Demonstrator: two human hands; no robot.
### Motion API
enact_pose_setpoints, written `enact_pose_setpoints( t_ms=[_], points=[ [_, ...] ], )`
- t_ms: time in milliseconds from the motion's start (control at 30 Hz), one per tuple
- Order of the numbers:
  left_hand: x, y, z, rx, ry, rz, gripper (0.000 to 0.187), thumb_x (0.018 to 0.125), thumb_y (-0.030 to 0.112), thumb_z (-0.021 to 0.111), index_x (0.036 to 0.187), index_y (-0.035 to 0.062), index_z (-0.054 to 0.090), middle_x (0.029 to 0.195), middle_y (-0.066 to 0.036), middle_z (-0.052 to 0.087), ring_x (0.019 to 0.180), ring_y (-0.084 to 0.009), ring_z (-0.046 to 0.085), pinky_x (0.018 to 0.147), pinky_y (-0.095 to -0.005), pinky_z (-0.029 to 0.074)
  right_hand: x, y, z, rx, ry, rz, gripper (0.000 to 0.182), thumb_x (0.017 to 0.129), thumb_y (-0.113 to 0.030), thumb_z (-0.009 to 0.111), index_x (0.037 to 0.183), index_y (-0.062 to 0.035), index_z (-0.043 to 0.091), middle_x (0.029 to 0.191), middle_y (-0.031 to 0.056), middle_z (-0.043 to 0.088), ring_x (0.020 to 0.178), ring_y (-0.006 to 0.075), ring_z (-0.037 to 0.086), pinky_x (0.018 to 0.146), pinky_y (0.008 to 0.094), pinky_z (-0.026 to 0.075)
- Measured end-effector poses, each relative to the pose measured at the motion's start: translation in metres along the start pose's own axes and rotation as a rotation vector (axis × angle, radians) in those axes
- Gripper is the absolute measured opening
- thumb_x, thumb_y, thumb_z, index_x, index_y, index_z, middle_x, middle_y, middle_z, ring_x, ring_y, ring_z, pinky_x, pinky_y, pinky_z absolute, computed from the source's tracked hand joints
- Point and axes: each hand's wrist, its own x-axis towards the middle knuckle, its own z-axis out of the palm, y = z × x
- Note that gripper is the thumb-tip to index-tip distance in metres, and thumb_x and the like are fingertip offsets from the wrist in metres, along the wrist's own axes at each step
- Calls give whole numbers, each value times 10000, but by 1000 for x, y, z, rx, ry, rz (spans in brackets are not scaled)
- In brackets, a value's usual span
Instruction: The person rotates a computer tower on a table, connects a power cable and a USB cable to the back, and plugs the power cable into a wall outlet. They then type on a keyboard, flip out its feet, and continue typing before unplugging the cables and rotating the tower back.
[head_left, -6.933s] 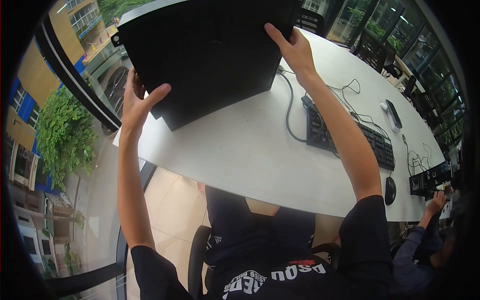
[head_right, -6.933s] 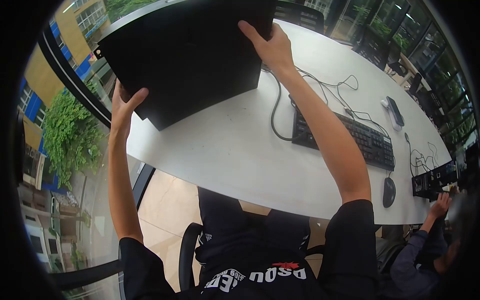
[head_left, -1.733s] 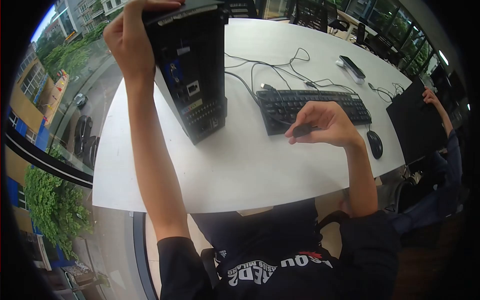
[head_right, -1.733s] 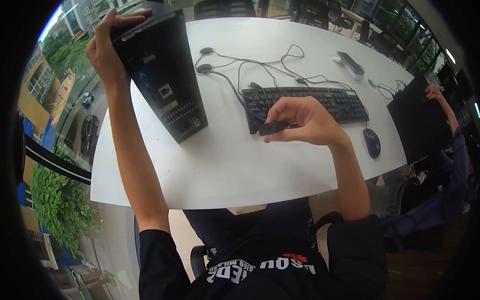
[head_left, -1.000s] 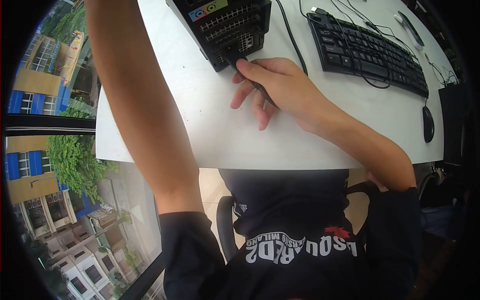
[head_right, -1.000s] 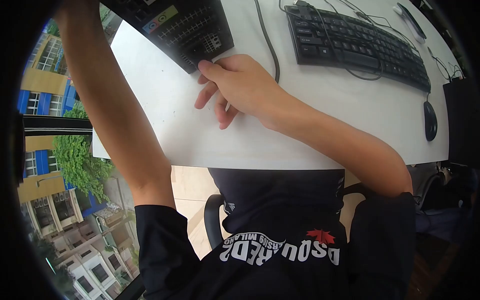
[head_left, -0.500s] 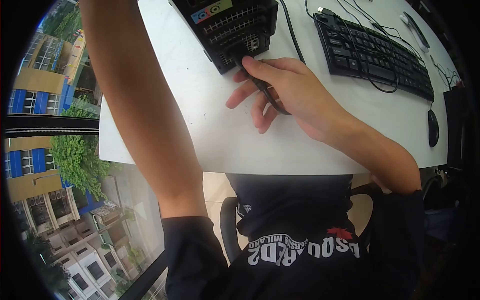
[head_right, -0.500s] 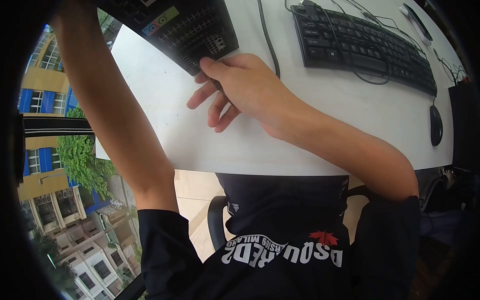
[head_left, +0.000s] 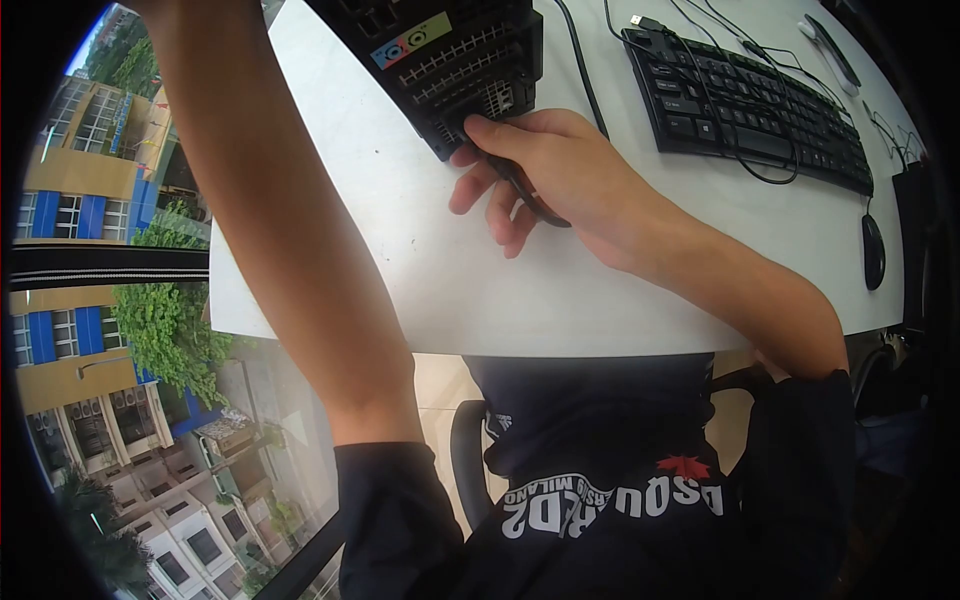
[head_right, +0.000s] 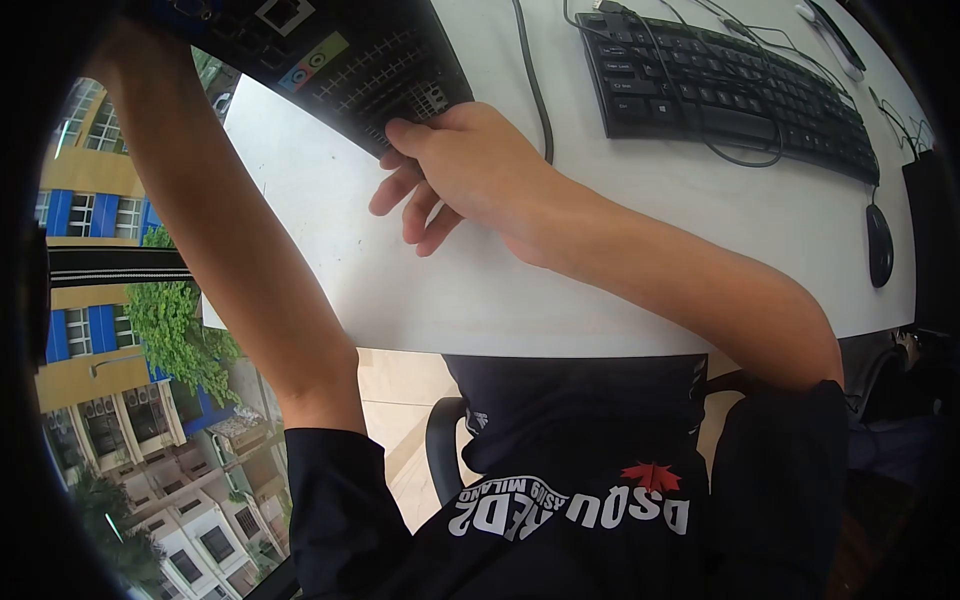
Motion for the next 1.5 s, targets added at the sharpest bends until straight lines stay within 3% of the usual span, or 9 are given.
enact_pose_setpoints(
  t_ms=[500,567,600,667,733,967,1033,1200,1500],
  points=[
    [1,0,4,-3,57,-29,383,964,363,617,954,-4,725,922,-152,759,782,-203,708,760,-315,570,9,0,-4,27,-16,22,360,1106,-284,508,1039,53,616,833,124,680,479,133,494,532,333,497],
    [18,3,-6,-93,178,-182,381,963,364,618,957,-2,722,926,-153,758,786,-204,707,762,-316,570,8,-3,-7,33,-43,42,362,1109,-289,499,1063,53,611,831,126,678,481,129,497,522,330,498],
    [50,24,-13,-157,293,-453,396,976,364,608,950,-13,724,923,-165,762,782,-213,711,774,-317,572,5,-2,-6,42,-50,34,361,1111,-290,495,1076,51,608,829,126,677,481,126,497,516,328,499],
    [60,25,-15,-132,326,-510,429,997,365,586,932,-36,725,921,-191,770,784,-229,722,792,-321,576,3,0,-3,39,-27,29,378,1118,-308,471,1096,48,598,748,91,631,470,124,494,490,317,500],
    [7,-4,5,55,184,-68,467,1013,368,563,910,-58,726,922,-218,778,798,-241,735,806,-327,581,2,2,-8,20,-68,51,404,1123,-330,461,1087,49,594,692,60,582,457,123,486,481,316,495],
    [14,-24,-7,-10,167,21,514,1041,357,502,885,-82,718,911,-242,779,816,-268,756,844,-335,600,3,5,5,-14,6,54,413,1138,-378,438,1041,0,574,639,-9,431,437,103,391,438,316,383],
    [-4,-5,9,40,70,198,486,1043,338,482,933,-70,721,921,-240,781,802,-259,766,780,-324,616,-2,-1,9,17,41,119,398,1136,-392,459,1016,-29,568,650,-26,408,451,88,350,435,302,334],
    [-4,0,7,30,86,78,445,1032,344,491,936,-23,725,923,-206,787,758,-224,759,737,-291,614,3,-4,2,45,-1,155,377,1122,-419,524,981,-71,563,664,-54,376,484,60,310,443,275,270],
    [-6,3,12,-51,84,51,465,1011,359,516,864,-41,703,920,-253,773,780,-268,755,796,-346,618,5,-2,5,39,-7,103,350,1137,-356,461,1007,-40,534,671,-18,422,485,84,318,459,294,301]
  ],
)
